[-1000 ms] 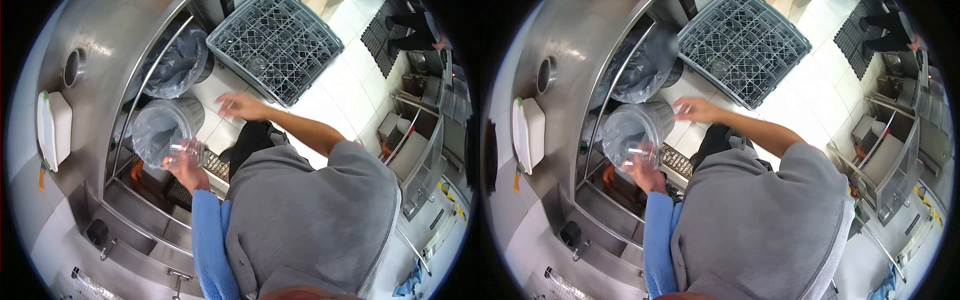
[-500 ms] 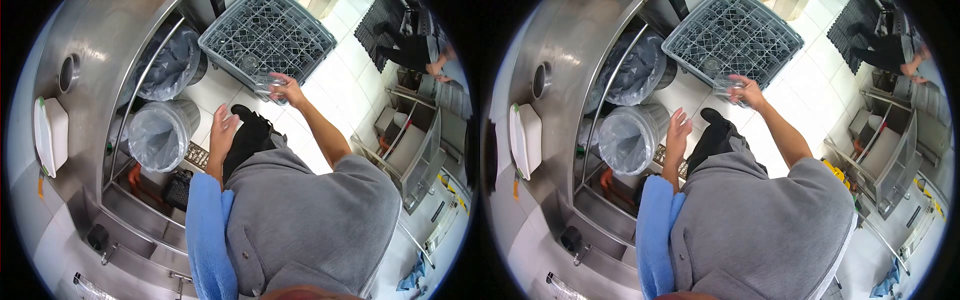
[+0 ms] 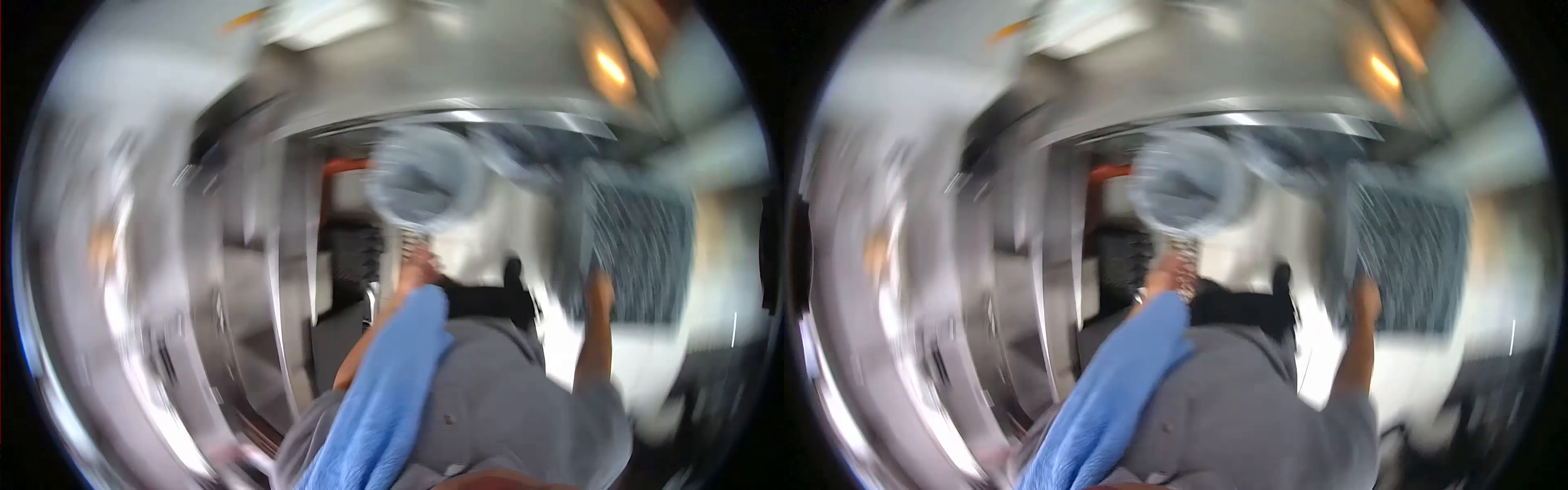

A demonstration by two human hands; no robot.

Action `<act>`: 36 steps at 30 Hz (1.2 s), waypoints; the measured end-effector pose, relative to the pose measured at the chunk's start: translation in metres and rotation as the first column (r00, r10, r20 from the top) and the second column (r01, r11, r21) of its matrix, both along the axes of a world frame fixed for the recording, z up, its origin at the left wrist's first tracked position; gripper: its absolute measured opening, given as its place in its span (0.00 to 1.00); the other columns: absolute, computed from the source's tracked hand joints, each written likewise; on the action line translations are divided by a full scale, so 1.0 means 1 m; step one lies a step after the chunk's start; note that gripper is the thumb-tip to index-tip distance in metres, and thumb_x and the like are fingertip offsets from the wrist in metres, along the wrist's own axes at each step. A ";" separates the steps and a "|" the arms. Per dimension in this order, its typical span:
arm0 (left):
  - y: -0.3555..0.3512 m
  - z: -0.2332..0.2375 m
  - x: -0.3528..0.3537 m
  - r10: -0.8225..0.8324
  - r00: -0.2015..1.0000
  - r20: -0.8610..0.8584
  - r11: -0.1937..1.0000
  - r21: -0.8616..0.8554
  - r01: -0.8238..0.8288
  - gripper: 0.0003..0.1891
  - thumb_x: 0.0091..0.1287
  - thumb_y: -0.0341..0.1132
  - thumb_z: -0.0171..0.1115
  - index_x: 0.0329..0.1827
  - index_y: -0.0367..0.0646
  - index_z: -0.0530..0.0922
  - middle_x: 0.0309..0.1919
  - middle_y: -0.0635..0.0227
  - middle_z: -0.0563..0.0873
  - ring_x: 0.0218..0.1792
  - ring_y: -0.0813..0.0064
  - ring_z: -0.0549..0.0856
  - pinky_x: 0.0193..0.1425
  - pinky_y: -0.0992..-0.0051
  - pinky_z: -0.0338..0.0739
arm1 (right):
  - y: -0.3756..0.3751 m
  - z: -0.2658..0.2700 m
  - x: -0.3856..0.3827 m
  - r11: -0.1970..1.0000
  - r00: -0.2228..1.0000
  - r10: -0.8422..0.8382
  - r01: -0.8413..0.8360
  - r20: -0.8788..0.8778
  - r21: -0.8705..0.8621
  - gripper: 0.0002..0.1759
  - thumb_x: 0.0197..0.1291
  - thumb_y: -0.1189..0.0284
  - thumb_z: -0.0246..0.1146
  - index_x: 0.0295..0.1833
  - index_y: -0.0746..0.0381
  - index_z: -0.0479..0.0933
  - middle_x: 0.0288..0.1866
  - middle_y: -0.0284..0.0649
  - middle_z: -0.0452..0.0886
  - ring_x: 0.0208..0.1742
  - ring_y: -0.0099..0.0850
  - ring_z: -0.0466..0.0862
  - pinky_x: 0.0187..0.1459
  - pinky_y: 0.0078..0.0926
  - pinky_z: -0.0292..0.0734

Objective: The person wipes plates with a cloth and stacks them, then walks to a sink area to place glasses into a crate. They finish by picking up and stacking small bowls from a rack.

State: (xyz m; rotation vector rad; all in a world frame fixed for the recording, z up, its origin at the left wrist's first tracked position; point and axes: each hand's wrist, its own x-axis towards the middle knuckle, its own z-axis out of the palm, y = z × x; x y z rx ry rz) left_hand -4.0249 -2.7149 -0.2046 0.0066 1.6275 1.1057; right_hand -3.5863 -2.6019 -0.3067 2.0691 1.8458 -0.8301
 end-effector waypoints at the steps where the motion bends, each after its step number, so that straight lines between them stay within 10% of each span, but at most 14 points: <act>1: -0.008 -0.007 -0.007 0.013 1.000 0.009 0.999 0.035 -0.013 0.18 0.71 0.51 0.56 0.52 0.46 0.73 0.39 0.65 0.79 0.39 0.72 0.80 0.42 0.70 0.76 | -0.004 -0.039 0.011 0.998 0.998 0.053 -0.054 0.015 0.032 0.26 0.58 0.59 0.64 0.59 0.62 0.73 0.49 0.51 0.81 0.52 0.47 0.81 0.51 0.43 0.77; 5: -0.007 0.041 -0.023 0.070 0.995 -0.078 0.997 0.038 -0.067 0.27 0.70 0.53 0.58 0.63 0.45 0.69 0.52 0.55 0.79 0.50 0.63 0.82 0.53 0.64 0.78 | -0.003 -0.127 0.049 0.931 0.909 0.359 -0.364 0.213 -0.014 0.27 0.63 0.67 0.54 0.68 0.63 0.67 0.59 0.53 0.76 0.62 0.50 0.76 0.60 0.45 0.72; 8: -0.023 0.044 -0.050 0.107 0.992 -0.066 0.991 0.084 -0.101 0.26 0.70 0.53 0.57 0.62 0.45 0.70 0.53 0.55 0.78 0.48 0.65 0.82 0.51 0.65 0.78 | 0.010 -0.067 0.001 0.973 0.982 0.003 0.041 0.191 -0.227 0.29 0.61 0.66 0.59 0.69 0.57 0.67 0.64 0.49 0.74 0.64 0.49 0.74 0.62 0.43 0.72; 9: -0.030 0.043 -0.061 0.137 0.987 -0.080 0.988 0.086 -0.130 0.26 0.70 0.53 0.58 0.62 0.45 0.70 0.51 0.56 0.79 0.47 0.66 0.82 0.50 0.66 0.78 | 0.002 -0.079 0.011 0.980 0.963 0.122 -0.078 0.242 -0.181 0.29 0.59 0.64 0.62 0.67 0.55 0.69 0.64 0.48 0.75 0.63 0.49 0.75 0.62 0.42 0.72; 11: -0.047 0.046 -0.088 0.195 0.973 -0.126 0.976 0.121 -0.180 0.24 0.70 0.50 0.59 0.62 0.45 0.70 0.48 0.59 0.80 0.43 0.68 0.82 0.48 0.67 0.78 | 0.004 -0.096 0.029 0.949 0.951 -0.294 0.303 0.099 -0.085 0.28 0.55 0.61 0.66 0.62 0.55 0.73 0.59 0.49 0.78 0.60 0.49 0.77 0.59 0.43 0.73; 15: -0.101 0.074 -0.181 0.345 0.895 -0.282 0.922 0.279 -0.267 0.19 0.70 0.44 0.61 0.58 0.44 0.73 0.44 0.64 0.83 0.41 0.72 0.84 0.44 0.72 0.79 | 0.031 -0.062 -0.023 0.945 0.958 0.179 -0.105 0.224 -0.309 0.27 0.52 0.58 0.68 0.57 0.57 0.76 0.54 0.50 0.80 0.57 0.49 0.79 0.56 0.44 0.74; 20: -0.164 0.145 -0.320 0.515 0.657 -0.551 0.853 0.409 -0.326 0.14 0.72 0.35 0.56 0.56 0.38 0.74 0.41 0.62 0.84 0.43 0.73 0.84 0.48 0.73 0.78 | 0.056 -0.008 -0.246 0.651 0.692 0.720 -0.642 0.061 -0.404 0.27 0.48 0.55 0.71 0.51 0.59 0.79 0.47 0.52 0.82 0.53 0.49 0.81 0.53 0.46 0.76; 22: -0.180 0.170 -0.366 0.573 0.570 -0.589 0.815 0.481 -0.323 0.14 0.72 0.35 0.57 0.56 0.37 0.74 0.41 0.63 0.84 0.42 0.73 0.84 0.48 0.74 0.78 | 0.071 0.012 -0.378 0.584 0.595 0.792 -0.804 -0.138 -0.115 0.28 0.47 0.54 0.71 0.48 0.62 0.79 0.43 0.52 0.83 0.49 0.50 0.81 0.50 0.47 0.76; 23: -0.186 0.183 -0.383 0.594 0.543 -0.593 0.800 0.506 -0.323 0.14 0.72 0.34 0.57 0.56 0.37 0.74 0.40 0.63 0.84 0.42 0.73 0.84 0.48 0.74 0.78 | 0.073 0.022 -0.448 0.350 0.325 0.937 -0.864 -0.130 0.362 0.27 0.48 0.57 0.70 0.49 0.64 0.78 0.41 0.51 0.82 0.47 0.51 0.81 0.48 0.49 0.75; 25: -0.199 0.203 -0.412 0.606 0.529 -0.594 0.788 0.537 -0.301 0.15 0.71 0.34 0.59 0.56 0.37 0.74 0.39 0.64 0.85 0.42 0.76 0.83 0.49 0.76 0.77 | 0.042 0.193 -0.610 0.477 0.365 0.871 -0.788 -0.328 0.389 0.24 0.51 0.66 0.68 0.53 0.63 0.75 0.41 0.51 0.81 0.45 0.51 0.81 0.45 0.47 0.75; 27: -0.210 0.226 -0.439 0.604 0.531 -0.594 0.785 0.557 -0.271 0.15 0.70 0.33 0.60 0.56 0.37 0.74 0.39 0.65 0.85 0.42 0.77 0.83 0.49 0.75 0.77 | 0.032 0.285 -0.725 0.369 0.094 0.887 -0.733 -0.452 0.571 0.23 0.50 0.68 0.69 0.52 0.62 0.76 0.35 0.47 0.80 0.37 0.47 0.80 0.38 0.41 0.75; 32: -0.232 0.318 -0.492 0.549 0.212 -0.809 0.835 0.541 -0.096 0.16 0.66 0.29 0.65 0.55 0.37 0.75 0.38 0.66 0.85 0.39 0.77 0.83 0.48 0.75 0.77 | 0.015 0.465 -0.926 0.078 -0.453 0.855 -0.369 -0.253 0.926 0.21 0.49 0.68 0.70 0.50 0.62 0.78 0.29 0.43 0.77 0.30 0.38 0.78 0.34 0.35 0.74; 35: -0.232 0.382 -0.517 0.467 -0.012 -0.884 0.882 0.467 -0.061 0.18 0.64 0.29 0.66 0.55 0.36 0.75 0.36 0.64 0.85 0.36 0.77 0.83 0.45 0.75 0.78 | 0.006 0.546 -1.030 0.027 -0.496 0.851 -0.283 -0.171 0.959 0.18 0.52 0.69 0.69 0.49 0.64 0.78 0.28 0.37 0.76 0.29 0.28 0.76 0.34 0.28 0.72; 36: -0.227 0.406 -0.525 0.414 -0.080 -0.907 0.906 0.419 -0.055 0.18 0.63 0.29 0.67 0.55 0.36 0.75 0.36 0.64 0.85 0.35 0.76 0.83 0.44 0.74 0.78 | 0.009 0.562 -1.076 0.025 -0.534 0.837 -0.175 -0.117 0.984 0.17 0.52 0.65 0.68 0.46 0.63 0.80 0.27 0.43 0.80 0.31 0.40 0.81 0.36 0.36 0.76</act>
